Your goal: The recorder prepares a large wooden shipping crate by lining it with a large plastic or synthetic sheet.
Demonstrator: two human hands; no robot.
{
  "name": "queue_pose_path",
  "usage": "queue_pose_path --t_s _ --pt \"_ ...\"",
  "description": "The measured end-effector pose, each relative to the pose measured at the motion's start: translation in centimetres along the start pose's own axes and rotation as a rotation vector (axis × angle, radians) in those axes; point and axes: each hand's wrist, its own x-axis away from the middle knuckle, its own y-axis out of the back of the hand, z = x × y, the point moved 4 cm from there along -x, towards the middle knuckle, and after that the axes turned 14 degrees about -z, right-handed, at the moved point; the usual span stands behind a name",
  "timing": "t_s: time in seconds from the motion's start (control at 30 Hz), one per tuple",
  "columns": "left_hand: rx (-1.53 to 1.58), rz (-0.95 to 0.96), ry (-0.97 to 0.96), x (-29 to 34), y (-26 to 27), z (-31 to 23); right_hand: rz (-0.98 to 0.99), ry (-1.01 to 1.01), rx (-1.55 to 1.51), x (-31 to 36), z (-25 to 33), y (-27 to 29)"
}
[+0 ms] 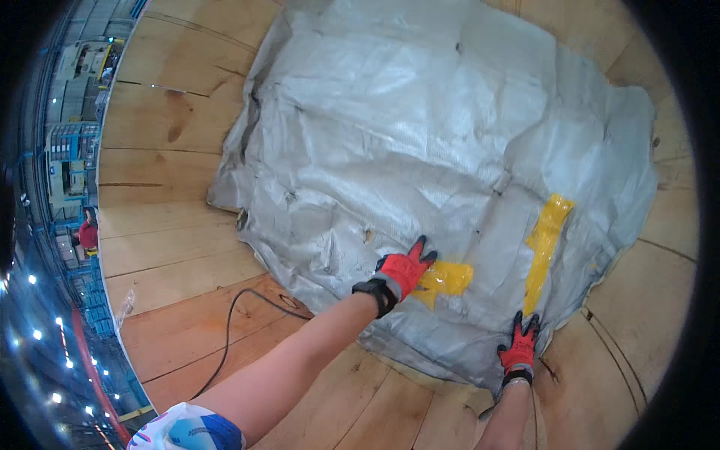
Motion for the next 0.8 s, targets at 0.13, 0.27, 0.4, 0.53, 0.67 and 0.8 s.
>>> queue_pose_path --t_s 0.13,0.27,0.4,0.53,0.67,0.8 --pt "0.058 0.033 -0.153 3.4 7.9 -4.8 0.015 -0.127 -0.056 0.0 -5.6 1.3" --pt "0.062 0.112 -0.245 12.2 11.7 -1.4 -0.07 0.024 -0.293 3.7 3.2 5.2" --pt "0.023 0.32 -0.352 18.0 20.7 1.2 0.313 0.184 -0.257 12.6 12.6 5.7" --pt "0.084 -0.301 -0.22 24.4 38.9 4.9 0.493 0.506 -0.353 22.9 18.1 5.8" --pt "-0.052 -0.468 0.458 34.9 54.0 12.7 0.479 0.58 -0.42 30.1 22.4 14.9" --pt "-0.34 -0.616 0.734 44.8 59.3 26.1 0.416 0.6 -0.482 36.7 26.6 23.3"
